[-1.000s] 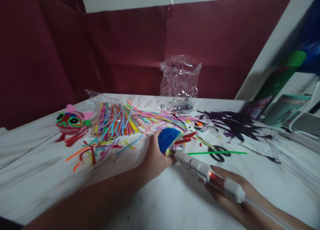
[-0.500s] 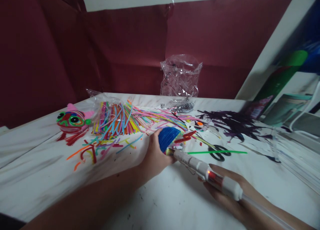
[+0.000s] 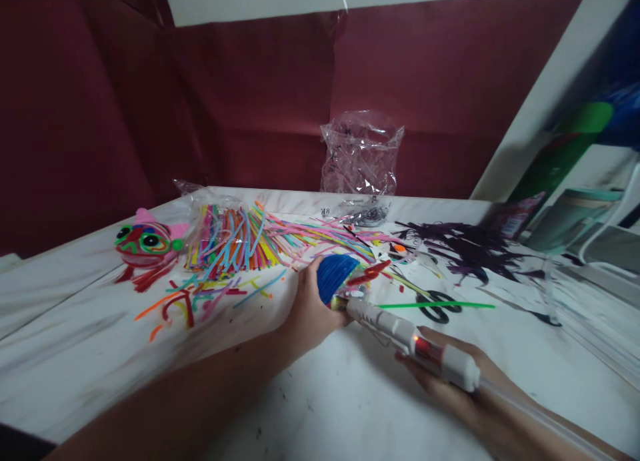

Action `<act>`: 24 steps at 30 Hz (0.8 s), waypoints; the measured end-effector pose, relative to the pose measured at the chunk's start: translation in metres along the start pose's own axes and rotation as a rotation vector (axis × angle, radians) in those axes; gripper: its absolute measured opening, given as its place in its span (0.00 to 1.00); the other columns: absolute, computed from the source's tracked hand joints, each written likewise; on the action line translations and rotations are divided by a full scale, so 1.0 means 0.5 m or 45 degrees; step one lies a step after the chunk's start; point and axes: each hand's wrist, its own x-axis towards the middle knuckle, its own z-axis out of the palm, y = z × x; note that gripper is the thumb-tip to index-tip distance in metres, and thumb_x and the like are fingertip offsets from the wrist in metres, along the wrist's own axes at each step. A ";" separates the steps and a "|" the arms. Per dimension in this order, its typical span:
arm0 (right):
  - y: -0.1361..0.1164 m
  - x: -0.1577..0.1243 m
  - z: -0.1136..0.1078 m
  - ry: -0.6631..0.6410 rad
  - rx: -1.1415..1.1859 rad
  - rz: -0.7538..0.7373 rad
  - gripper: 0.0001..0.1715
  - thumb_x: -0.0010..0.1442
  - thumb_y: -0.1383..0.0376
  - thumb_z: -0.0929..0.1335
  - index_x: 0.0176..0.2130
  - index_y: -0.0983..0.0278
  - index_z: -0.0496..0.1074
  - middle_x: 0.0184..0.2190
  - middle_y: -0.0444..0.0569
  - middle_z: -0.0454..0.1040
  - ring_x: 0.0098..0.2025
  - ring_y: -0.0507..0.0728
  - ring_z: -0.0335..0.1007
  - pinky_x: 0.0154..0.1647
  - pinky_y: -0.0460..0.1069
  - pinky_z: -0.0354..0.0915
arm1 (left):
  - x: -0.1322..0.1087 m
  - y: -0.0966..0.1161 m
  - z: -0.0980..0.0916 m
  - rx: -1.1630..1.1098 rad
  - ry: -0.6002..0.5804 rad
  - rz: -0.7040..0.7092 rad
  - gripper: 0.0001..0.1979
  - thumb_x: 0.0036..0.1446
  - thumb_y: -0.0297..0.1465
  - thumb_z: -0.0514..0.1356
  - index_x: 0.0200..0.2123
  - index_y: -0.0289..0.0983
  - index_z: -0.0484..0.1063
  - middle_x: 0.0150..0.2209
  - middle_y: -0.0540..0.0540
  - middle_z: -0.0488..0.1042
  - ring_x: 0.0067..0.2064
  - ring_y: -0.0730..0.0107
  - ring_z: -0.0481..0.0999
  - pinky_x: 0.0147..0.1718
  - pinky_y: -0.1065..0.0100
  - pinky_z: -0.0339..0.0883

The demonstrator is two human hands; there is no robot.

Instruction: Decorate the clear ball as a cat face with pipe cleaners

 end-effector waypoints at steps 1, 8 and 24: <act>0.005 0.000 0.000 -0.010 -0.014 -0.029 0.13 0.59 0.58 0.63 0.26 0.61 0.64 0.19 0.42 0.68 0.20 0.51 0.65 0.18 0.44 0.61 | 0.000 0.000 0.000 -0.005 0.003 0.001 0.47 0.30 0.29 0.71 0.56 0.37 0.55 0.56 0.35 0.60 0.59 0.47 0.62 0.58 0.48 0.55; 0.020 0.004 -0.002 -0.027 -0.078 -0.140 0.08 0.56 0.63 0.65 0.27 0.61 0.66 0.20 0.42 0.69 0.21 0.51 0.66 0.20 0.43 0.62 | -0.001 0.005 0.003 -0.184 -0.061 -0.048 0.45 0.32 0.27 0.71 0.56 0.40 0.56 0.55 0.38 0.65 0.58 0.50 0.64 0.57 0.49 0.58; 0.015 0.006 0.003 0.033 -0.075 -0.184 0.14 0.58 0.59 0.64 0.23 0.61 0.63 0.18 0.41 0.65 0.18 0.50 0.61 0.17 0.44 0.58 | -0.005 -0.011 0.007 -0.119 -0.002 -0.024 0.48 0.30 0.28 0.72 0.56 0.41 0.55 0.55 0.38 0.63 0.57 0.49 0.65 0.55 0.50 0.60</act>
